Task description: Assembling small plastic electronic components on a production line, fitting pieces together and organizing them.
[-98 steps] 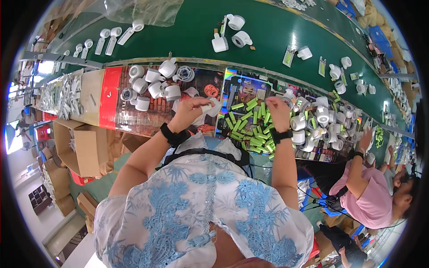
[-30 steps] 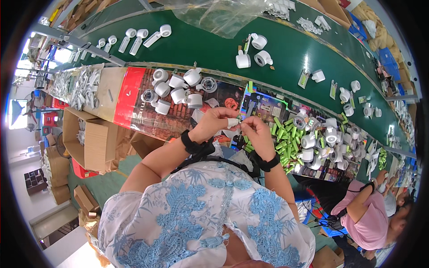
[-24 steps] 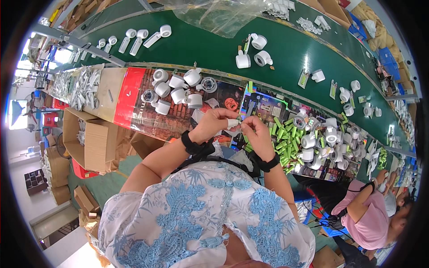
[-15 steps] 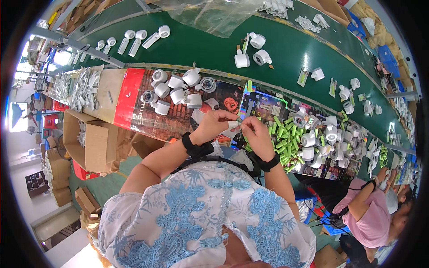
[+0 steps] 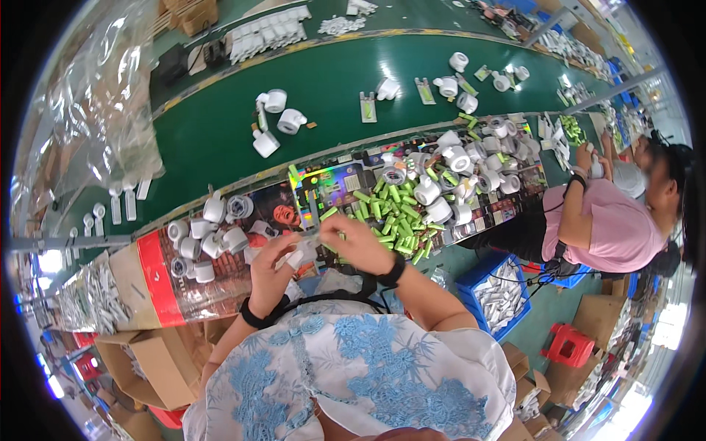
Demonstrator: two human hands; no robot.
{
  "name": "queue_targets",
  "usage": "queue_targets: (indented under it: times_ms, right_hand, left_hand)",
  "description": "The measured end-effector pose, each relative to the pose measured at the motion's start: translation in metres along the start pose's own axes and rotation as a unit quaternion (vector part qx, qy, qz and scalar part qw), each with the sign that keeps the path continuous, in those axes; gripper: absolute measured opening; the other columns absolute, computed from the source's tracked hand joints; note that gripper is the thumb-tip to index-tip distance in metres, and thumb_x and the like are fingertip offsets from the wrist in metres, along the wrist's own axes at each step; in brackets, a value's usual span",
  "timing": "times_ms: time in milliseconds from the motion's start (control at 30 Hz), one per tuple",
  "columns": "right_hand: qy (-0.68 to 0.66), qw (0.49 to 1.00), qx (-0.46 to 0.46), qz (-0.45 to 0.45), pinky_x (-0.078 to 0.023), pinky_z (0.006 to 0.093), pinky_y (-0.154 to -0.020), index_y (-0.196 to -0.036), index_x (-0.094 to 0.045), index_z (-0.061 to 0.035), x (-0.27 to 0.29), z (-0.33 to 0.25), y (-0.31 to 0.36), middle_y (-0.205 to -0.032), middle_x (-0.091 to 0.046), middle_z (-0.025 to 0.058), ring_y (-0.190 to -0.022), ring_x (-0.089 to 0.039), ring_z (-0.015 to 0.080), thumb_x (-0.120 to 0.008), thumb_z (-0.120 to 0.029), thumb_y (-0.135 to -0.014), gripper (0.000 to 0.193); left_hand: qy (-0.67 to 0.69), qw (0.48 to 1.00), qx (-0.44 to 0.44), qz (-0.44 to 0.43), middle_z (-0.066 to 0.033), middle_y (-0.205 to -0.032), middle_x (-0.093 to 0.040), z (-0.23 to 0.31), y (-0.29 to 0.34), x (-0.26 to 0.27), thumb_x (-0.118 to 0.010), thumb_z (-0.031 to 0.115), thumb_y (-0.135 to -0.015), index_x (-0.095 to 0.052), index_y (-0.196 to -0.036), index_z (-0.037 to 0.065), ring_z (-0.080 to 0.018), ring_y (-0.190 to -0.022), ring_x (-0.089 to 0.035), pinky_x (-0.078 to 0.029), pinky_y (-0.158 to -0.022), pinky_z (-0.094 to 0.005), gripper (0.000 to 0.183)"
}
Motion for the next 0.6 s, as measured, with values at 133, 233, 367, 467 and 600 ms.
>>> queue_targets:
  times_ms: [133, 233, 367, 467, 600]
  right_hand:
    - [-0.177, 0.964, -0.069, 0.186, -0.043, 0.0249, -0.076, -0.091, -0.055, -0.0064, 0.123, 0.051, 0.034, -0.098, -0.06, 0.0018, -0.085, -0.053, 0.011, -0.049, -0.01, -0.089, 0.007]
    - [-0.146, 0.935, -0.063, 0.316, -0.04, 0.0216, -0.069, -0.09, -0.055, -0.004, 0.226, 0.07, 0.066, -0.089, -0.058, 0.0011, -0.079, -0.05, 0.0083, -0.053, -0.011, -0.087, 0.008]
    - [0.045, 0.865, -0.103, 0.49, -0.041, 0.0266, -0.065, -0.089, -0.057, -0.0022, 0.34, 0.104, 0.091, -0.079, -0.057, 0.0025, -0.072, -0.049, 0.0114, -0.056, -0.017, -0.084, 0.015]
    - [0.234, 0.766, -0.092, 0.591, -0.044, 0.0313, -0.072, -0.087, -0.061, -0.0033, 0.426, 0.14, 0.106, -0.087, -0.063, 0.0095, -0.078, -0.058, 0.0203, -0.058, -0.019, -0.081, 0.017]
    - [0.216, 0.761, -0.224, 0.569, -0.045, 0.0348, -0.078, -0.085, -0.064, -0.0071, 0.46, 0.192, 0.113, -0.095, -0.064, 0.0118, -0.088, -0.06, 0.0269, -0.059, -0.018, -0.077, 0.015]
  left_hand:
    - [0.081, 0.992, 0.094, -0.015, -0.0046, -0.101, -0.06, -0.026, -0.005, 0.017, -0.054, -0.003, -0.08, -0.058, -0.106, 0.001, -0.0133, -0.094, -0.056, -0.042, -0.086, -0.0248, 0.026]
    - [0.03, 0.992, 0.12, -0.029, -0.0026, -0.093, -0.059, -0.044, -0.002, 0.04, -0.052, 0.0, -0.082, -0.059, -0.098, -0.001, -0.0103, -0.087, -0.055, -0.043, -0.078, -0.0227, 0.018]
    - [0.077, 0.984, 0.16, -0.02, -0.0012, -0.09, -0.059, -0.053, -0.001, 0.046, -0.052, 0.006, -0.084, -0.059, -0.092, 0.002, -0.0089, -0.083, -0.054, -0.043, -0.07, -0.0219, 0.011]
    - [0.008, 0.989, 0.137, -0.057, -0.0015, -0.09, -0.059, -0.066, -0.007, 0.05, -0.048, -0.003, -0.08, -0.059, -0.096, 0.0, -0.0098, -0.084, -0.054, -0.043, -0.077, -0.0231, 0.02]
    - [-0.068, 0.99, 0.087, -0.087, -0.0078, -0.096, -0.061, -0.023, -0.023, 0.053, -0.04, -0.014, -0.068, -0.058, -0.098, -0.003, -0.017, -0.091, -0.058, -0.043, -0.084, -0.0259, 0.037]
Point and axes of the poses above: each hand's wrist, its own y-axis away from the middle knuckle, its own x-axis out of the back of the hand, z = x × y, the point moved 9 cm from there along -y, towards the middle knuckle
